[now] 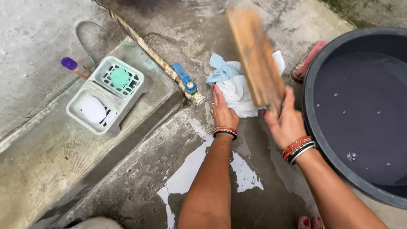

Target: The person washes a cloth by beating it against a concrete floor with a wooden paddle and scrubbing it against a wooden board. They then rinse the cloth in a bucket of purple liquid.

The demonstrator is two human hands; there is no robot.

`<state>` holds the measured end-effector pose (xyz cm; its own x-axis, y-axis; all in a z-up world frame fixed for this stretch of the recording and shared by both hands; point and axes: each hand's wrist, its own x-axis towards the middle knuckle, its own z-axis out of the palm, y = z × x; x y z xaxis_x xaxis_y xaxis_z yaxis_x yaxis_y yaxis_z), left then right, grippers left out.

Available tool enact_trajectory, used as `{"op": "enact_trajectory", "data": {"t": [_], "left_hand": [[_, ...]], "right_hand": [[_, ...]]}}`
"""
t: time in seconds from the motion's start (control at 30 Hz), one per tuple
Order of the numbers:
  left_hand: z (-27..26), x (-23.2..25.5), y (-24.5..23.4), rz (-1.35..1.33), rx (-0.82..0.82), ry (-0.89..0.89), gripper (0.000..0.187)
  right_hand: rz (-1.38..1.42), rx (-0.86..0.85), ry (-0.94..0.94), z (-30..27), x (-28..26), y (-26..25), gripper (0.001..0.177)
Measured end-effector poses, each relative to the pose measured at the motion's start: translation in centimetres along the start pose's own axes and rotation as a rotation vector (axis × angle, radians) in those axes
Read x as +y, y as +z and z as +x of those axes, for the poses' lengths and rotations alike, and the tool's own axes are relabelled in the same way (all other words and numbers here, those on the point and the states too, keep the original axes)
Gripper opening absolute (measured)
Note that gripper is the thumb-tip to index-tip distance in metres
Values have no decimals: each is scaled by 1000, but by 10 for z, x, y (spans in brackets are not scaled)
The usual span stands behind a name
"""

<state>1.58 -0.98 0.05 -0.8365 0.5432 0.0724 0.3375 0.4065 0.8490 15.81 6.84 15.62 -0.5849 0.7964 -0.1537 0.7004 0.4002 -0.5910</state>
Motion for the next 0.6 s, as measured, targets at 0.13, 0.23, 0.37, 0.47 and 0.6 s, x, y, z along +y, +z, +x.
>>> {"op": "enact_trajectory", "data": {"t": [0.13,0.23,0.37,0.47,0.6], "left_hand": [[5,33,-21,-23,31,96,107],[6,38,-11,27,6,28,104],[9,28,0,44,125,-65,82],[29,49,3,-109,285,-111,68],[45,110,-7,-313,460,219,66]], "right_hand": [[163,438,-388,0,-49,-50,83],[327,546,-376,-15,-53,-40,83],[-95,337,-148,-38,24,38,92],[-202,-60,197,-33,57,54,99],[337,124,56,-28,-27,-12,80]]}}
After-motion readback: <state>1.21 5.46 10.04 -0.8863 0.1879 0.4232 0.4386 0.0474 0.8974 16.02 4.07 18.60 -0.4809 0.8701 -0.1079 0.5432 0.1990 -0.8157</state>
